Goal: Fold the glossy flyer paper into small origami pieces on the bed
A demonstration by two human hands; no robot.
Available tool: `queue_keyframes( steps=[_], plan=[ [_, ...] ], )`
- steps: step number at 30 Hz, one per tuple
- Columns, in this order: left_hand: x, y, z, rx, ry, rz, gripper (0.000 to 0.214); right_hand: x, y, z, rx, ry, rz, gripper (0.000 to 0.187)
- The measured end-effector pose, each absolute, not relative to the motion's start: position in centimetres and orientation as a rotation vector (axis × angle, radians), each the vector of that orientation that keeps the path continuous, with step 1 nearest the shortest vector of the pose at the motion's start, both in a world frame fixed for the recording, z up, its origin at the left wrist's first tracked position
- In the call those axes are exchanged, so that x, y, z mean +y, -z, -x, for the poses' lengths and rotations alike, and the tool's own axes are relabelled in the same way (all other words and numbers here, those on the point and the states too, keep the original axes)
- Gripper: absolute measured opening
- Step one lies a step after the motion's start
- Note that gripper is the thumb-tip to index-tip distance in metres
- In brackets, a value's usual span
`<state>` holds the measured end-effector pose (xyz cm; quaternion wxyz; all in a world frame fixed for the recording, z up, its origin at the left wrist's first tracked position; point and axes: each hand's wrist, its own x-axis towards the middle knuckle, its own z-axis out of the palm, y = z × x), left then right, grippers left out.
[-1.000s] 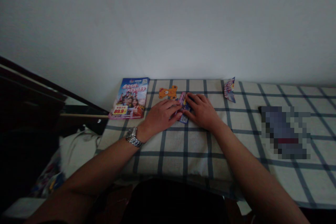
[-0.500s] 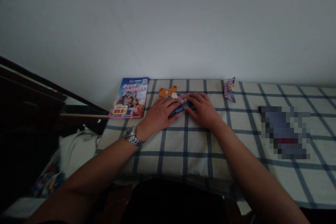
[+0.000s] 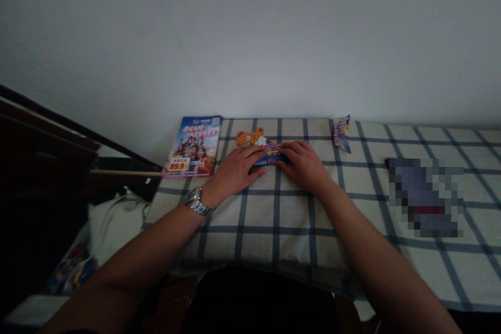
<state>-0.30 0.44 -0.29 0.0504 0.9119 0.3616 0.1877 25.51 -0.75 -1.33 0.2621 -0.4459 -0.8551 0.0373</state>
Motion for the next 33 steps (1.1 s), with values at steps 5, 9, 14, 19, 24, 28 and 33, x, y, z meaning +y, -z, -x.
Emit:
queue_keyframes(
  steps=[5,9,14,19,24,28,33],
  plan=[
    [0.81,0.49,0.4,1.066,-0.603,-2.772,0.037,-0.71,1.38,-25.58,-2.31,-0.108,1.208,0.03],
    [0.88,0.44,0.43,1.054,-0.596,-2.771,0.036,-0.69,1.47,-25.69,-2.326,-0.104,1.209,0.032],
    [0.81,0.28,0.3,1.053,-0.631,-2.756,0.032,-0.72,1.44,-25.69,-2.336,-0.115,1.205,0.036],
    [0.86,0.25,0.32,1.037,-0.632,-2.75,0.031,-0.64,1.45,-25.61,-2.354,-0.154,1.168,0.032],
    [0.82,0.25,0.41,1.02,-0.635,-2.74,0.033,-0.58,1.62,-25.63,-2.352,-0.158,1.179,0.031],
    [0.72,0.18,0.41,1.019,-0.637,-2.733,0.035,-0.6,1.65,-25.67,-2.335,-0.148,1.171,0.03],
    [0.92,0.17,0.64,0.995,-0.623,-2.745,0.037,-0.67,1.41,-25.69,-2.304,-0.166,1.183,0.027]
  ],
)
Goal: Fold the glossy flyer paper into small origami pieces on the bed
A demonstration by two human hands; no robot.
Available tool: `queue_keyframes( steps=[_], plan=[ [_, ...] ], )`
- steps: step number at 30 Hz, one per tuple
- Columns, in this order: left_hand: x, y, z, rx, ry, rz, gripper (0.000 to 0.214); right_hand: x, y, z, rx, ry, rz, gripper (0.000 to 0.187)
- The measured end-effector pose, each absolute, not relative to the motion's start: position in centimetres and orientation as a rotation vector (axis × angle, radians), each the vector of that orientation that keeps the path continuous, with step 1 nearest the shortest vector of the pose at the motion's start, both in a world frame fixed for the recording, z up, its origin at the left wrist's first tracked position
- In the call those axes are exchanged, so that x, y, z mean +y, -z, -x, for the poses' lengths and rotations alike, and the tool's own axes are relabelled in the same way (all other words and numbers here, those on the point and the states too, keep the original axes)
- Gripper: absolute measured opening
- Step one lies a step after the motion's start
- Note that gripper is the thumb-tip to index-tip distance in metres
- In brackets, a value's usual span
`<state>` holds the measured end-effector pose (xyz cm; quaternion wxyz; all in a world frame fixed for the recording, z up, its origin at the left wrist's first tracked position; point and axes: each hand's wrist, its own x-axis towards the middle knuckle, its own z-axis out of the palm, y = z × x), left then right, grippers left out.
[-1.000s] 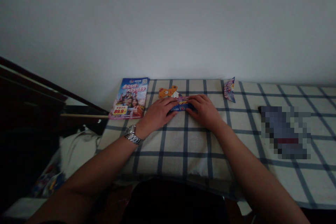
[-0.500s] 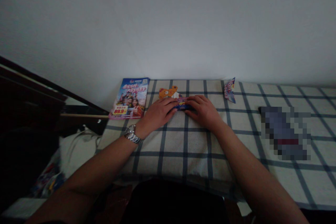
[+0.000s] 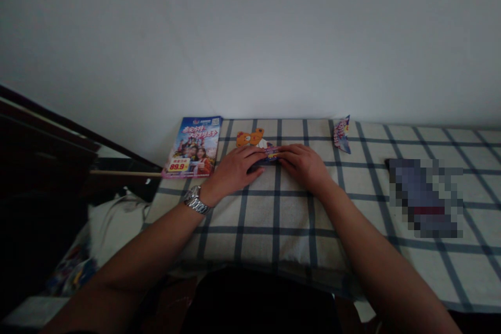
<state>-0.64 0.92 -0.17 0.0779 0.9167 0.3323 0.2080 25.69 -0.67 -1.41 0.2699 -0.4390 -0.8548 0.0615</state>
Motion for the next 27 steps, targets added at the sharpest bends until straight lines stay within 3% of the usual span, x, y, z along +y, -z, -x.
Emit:
queue_keyframes(
  steps=[12,27],
  plan=[
    [2.02,0.35,1.39,0.985,-0.811,-2.764,0.017,-1.04,1.03,-25.7,-2.22,-0.203,1.181,0.021],
    [1.87,0.72,1.53,1.035,-1.054,-2.694,0.022,-1.22,0.57,-25.82,-2.051,-0.163,1.183,0.015]
  ],
)
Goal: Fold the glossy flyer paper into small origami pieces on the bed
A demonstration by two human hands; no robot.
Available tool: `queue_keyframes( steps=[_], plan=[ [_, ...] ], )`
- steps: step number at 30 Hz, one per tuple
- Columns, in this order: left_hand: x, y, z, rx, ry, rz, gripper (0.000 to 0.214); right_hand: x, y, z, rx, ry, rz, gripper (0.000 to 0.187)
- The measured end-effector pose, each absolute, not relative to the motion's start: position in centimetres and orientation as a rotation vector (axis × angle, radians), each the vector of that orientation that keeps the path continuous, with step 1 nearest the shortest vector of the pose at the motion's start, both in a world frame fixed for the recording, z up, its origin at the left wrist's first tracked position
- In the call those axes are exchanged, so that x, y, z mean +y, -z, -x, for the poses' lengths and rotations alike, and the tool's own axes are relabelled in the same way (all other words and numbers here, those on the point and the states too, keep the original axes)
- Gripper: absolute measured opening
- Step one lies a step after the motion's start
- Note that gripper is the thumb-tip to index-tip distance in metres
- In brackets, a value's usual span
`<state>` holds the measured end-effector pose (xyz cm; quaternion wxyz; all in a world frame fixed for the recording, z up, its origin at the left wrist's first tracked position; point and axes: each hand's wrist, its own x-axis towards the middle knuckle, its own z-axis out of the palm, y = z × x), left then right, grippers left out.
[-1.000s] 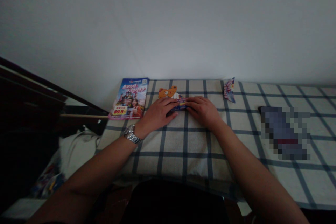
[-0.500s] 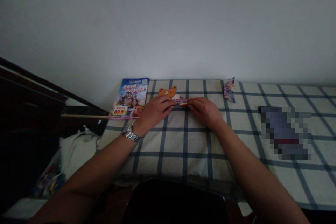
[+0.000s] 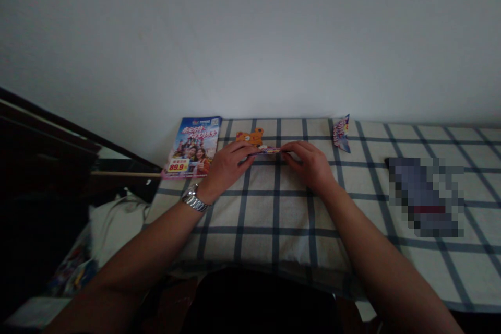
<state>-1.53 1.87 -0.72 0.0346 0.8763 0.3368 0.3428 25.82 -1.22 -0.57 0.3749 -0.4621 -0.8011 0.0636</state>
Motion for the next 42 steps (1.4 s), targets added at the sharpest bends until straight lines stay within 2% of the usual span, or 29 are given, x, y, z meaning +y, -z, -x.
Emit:
queue_keyframes(
  steps=[10,16,27,30,36,42],
  plan=[
    [1.2,-0.4,1.3,1.02,-1.189,-2.552,0.025,-1.9,-0.1,-25.2,-1.877,-0.263,1.203,0.01],
    [1.2,-0.5,1.0,1.044,-1.135,-2.447,0.022,-1.7,0.6,-25.1,-1.734,-0.493,1.299,0.02],
    [1.6,0.3,0.9,1.192,-0.933,-2.355,0.025,-1.0,1.2,-25.3,-1.901,-0.385,1.371,0.022],
    [1.9,0.8,0.9,1.157,-0.978,-2.41,0.03,-1.0,1.2,-25.4,-1.964,-0.336,1.36,0.022],
    [1.7,0.3,1.0,1.196,-1.007,-2.574,0.056,-0.8,1.2,-25.5,-2.018,-0.28,1.388,0.023],
    [1.2,0.1,0.8,0.979,-0.873,-2.698,0.03,-0.6,1.5,-25.6,-2.054,-0.237,1.396,0.022]
  ],
)
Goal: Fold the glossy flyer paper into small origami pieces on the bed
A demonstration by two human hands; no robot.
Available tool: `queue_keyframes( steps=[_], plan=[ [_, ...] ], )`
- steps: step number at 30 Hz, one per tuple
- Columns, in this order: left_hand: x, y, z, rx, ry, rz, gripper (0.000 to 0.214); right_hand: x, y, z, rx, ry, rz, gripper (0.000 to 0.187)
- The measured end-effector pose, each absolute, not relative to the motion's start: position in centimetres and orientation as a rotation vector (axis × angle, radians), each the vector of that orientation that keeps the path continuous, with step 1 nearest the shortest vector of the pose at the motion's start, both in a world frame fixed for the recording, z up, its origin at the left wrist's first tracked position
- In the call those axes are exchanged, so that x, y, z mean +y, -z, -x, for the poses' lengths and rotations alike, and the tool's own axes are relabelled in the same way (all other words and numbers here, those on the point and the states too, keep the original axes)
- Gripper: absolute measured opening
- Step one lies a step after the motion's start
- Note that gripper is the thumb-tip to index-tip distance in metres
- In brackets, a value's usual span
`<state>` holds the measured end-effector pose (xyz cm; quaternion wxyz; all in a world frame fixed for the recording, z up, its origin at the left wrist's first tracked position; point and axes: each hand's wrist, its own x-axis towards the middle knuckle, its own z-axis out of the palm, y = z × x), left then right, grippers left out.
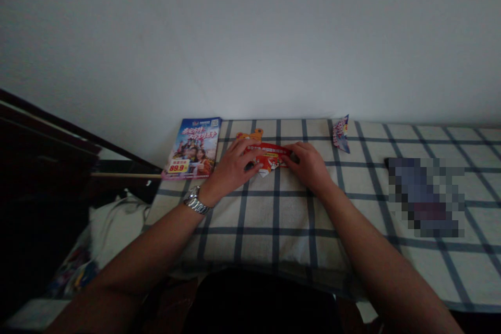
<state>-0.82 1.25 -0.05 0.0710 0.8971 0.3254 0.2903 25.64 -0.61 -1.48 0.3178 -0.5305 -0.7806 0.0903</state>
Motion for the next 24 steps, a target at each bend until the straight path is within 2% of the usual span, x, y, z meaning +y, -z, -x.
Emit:
queue_keyframes(
  steps=[8,16,24],
  plan=[
    [1.4,1.1,0.7,0.851,-0.757,-2.689,0.029,-0.3,2.1,-25.9,-2.074,-0.23,1.377,0.026],
    [1.4,1.2,0.7,0.852,-0.744,-2.672,0.029,-0.2,2.5,-26.1,-2.104,-0.14,1.378,0.042],
    [1.2,0.8,0.5,0.865,-0.727,-2.709,0.028,-0.3,2.4,-26.0,-2.182,-0.097,1.327,0.019]
  ],
)
